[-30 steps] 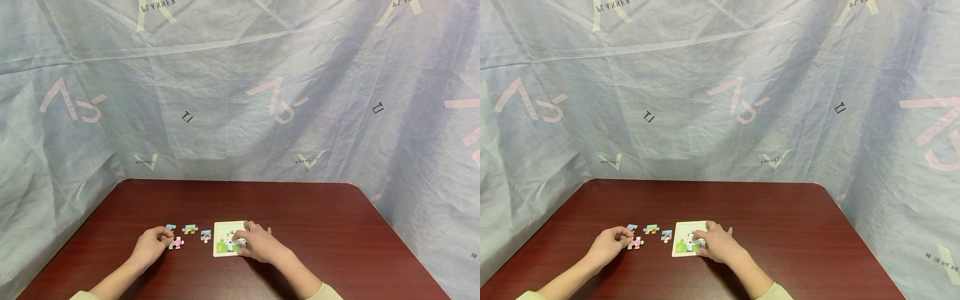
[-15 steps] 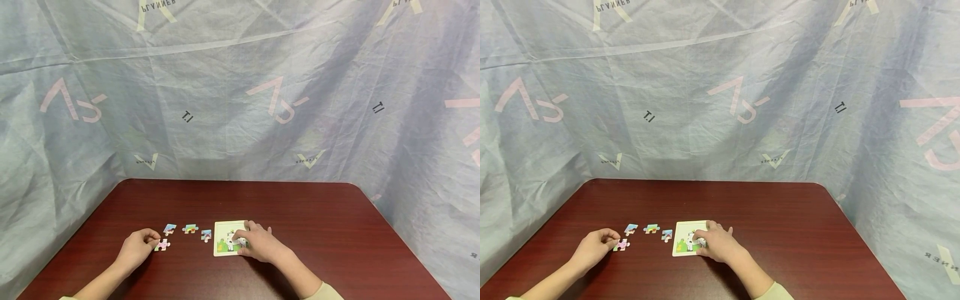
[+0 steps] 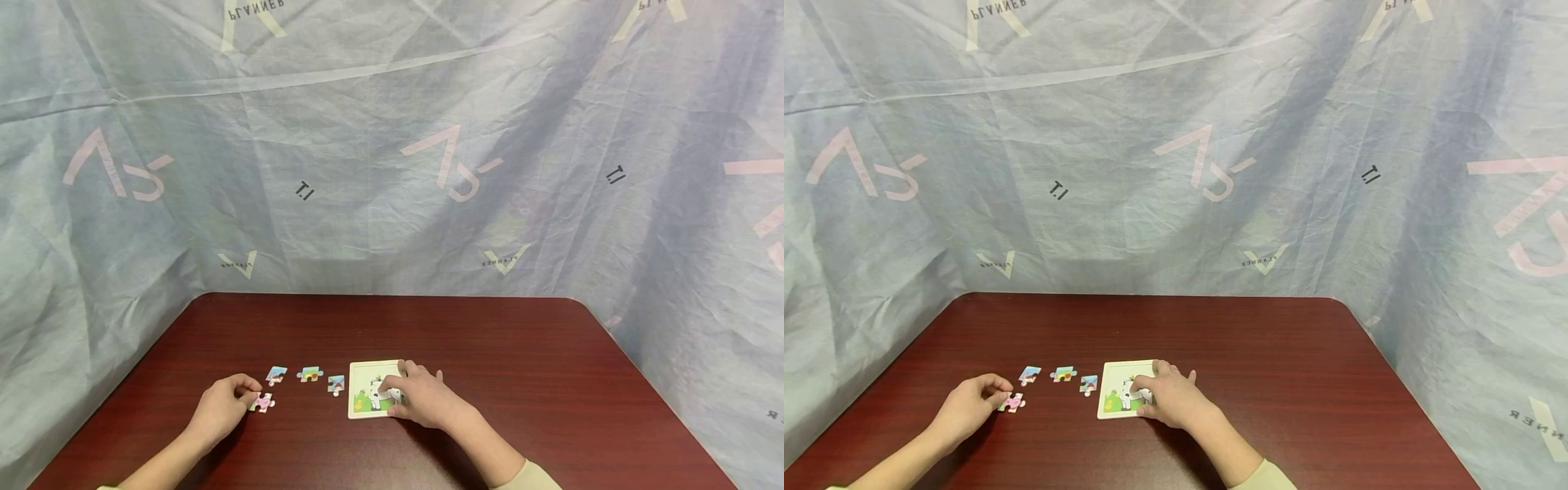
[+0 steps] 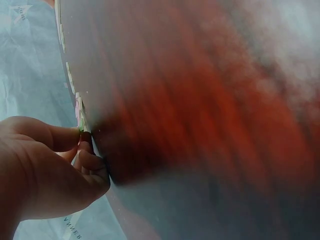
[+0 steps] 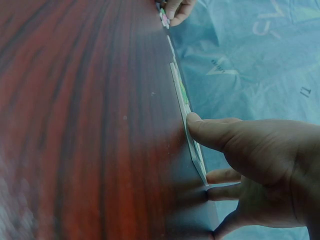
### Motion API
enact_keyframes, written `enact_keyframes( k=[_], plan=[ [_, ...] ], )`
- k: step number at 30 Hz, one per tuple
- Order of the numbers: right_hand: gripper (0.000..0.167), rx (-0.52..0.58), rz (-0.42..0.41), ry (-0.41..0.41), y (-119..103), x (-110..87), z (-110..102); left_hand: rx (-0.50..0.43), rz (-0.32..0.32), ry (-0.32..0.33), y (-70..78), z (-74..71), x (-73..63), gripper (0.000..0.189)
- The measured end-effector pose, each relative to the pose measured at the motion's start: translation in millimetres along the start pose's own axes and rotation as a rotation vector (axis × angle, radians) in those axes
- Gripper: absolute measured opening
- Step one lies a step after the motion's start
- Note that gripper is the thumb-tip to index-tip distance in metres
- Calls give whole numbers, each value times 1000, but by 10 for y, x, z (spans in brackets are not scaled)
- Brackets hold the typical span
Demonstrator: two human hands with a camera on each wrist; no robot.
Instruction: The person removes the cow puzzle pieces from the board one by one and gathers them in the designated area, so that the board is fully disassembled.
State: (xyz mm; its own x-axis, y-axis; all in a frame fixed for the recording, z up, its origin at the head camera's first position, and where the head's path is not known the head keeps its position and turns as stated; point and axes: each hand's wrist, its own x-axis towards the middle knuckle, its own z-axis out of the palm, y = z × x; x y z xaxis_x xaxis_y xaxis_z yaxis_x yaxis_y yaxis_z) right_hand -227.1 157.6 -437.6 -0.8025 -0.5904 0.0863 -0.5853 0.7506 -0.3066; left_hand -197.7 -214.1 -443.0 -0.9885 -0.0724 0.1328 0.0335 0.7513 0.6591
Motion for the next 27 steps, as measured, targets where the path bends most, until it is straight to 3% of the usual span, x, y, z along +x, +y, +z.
enact_keyframes(
  k=[27],
  plan=[
    [34, 29, 4, 24, -1, 2, -5, 14, -18, -20, 11, 3, -6, 4]
  ],
)
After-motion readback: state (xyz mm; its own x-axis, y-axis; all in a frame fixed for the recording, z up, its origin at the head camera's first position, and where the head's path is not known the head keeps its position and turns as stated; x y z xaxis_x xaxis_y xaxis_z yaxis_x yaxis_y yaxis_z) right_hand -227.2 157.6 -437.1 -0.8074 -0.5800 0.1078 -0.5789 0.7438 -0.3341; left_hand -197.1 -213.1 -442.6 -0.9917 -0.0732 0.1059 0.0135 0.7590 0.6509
